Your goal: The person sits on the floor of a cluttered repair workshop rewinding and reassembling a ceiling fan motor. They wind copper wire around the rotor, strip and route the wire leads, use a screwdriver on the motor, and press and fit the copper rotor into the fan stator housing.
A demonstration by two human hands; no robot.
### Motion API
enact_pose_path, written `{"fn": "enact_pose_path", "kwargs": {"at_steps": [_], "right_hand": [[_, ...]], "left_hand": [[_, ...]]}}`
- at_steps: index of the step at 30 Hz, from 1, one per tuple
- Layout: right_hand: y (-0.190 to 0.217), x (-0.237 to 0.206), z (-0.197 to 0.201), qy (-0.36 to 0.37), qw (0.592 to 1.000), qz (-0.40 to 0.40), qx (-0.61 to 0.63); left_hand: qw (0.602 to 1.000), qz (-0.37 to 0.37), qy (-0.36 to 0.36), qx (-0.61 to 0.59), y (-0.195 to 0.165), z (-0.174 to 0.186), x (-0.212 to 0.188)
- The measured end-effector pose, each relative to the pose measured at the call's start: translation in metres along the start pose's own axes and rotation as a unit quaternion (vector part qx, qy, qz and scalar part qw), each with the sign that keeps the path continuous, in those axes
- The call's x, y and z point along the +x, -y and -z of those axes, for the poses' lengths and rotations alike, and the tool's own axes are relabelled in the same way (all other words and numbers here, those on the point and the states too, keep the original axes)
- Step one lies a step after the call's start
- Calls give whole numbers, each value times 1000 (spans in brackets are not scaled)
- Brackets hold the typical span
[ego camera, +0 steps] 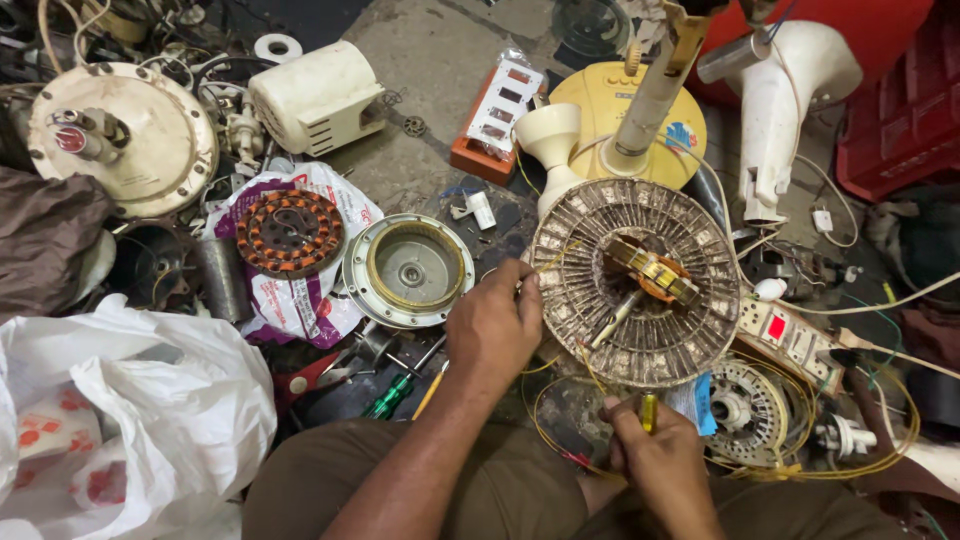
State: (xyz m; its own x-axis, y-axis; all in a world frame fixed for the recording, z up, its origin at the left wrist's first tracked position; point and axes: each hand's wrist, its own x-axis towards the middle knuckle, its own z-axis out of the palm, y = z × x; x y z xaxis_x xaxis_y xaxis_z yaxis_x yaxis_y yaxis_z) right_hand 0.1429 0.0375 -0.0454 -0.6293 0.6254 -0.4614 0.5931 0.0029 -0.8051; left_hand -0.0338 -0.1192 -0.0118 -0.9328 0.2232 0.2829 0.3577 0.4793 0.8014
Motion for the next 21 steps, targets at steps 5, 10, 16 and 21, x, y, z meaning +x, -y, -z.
{"fn": "enact_pose_path", "kwargs": {"at_steps": [5,10,16,21], "right_hand": [[-7,6,4,8,1000,-23,4],[-20,19,3,-2,999,-31,-9],[-26,22,4,-8,999,-43,1],[-21,21,2,-1,999,-40,1]], "left_hand": [[999,-26,-6,-33,-4,-3,-3],[1000,-10,24,-16,-5,-10,-3],[999,7,49,-10,-1,-16,-5],[999,2,39,-11,3,-17,-6]]}}
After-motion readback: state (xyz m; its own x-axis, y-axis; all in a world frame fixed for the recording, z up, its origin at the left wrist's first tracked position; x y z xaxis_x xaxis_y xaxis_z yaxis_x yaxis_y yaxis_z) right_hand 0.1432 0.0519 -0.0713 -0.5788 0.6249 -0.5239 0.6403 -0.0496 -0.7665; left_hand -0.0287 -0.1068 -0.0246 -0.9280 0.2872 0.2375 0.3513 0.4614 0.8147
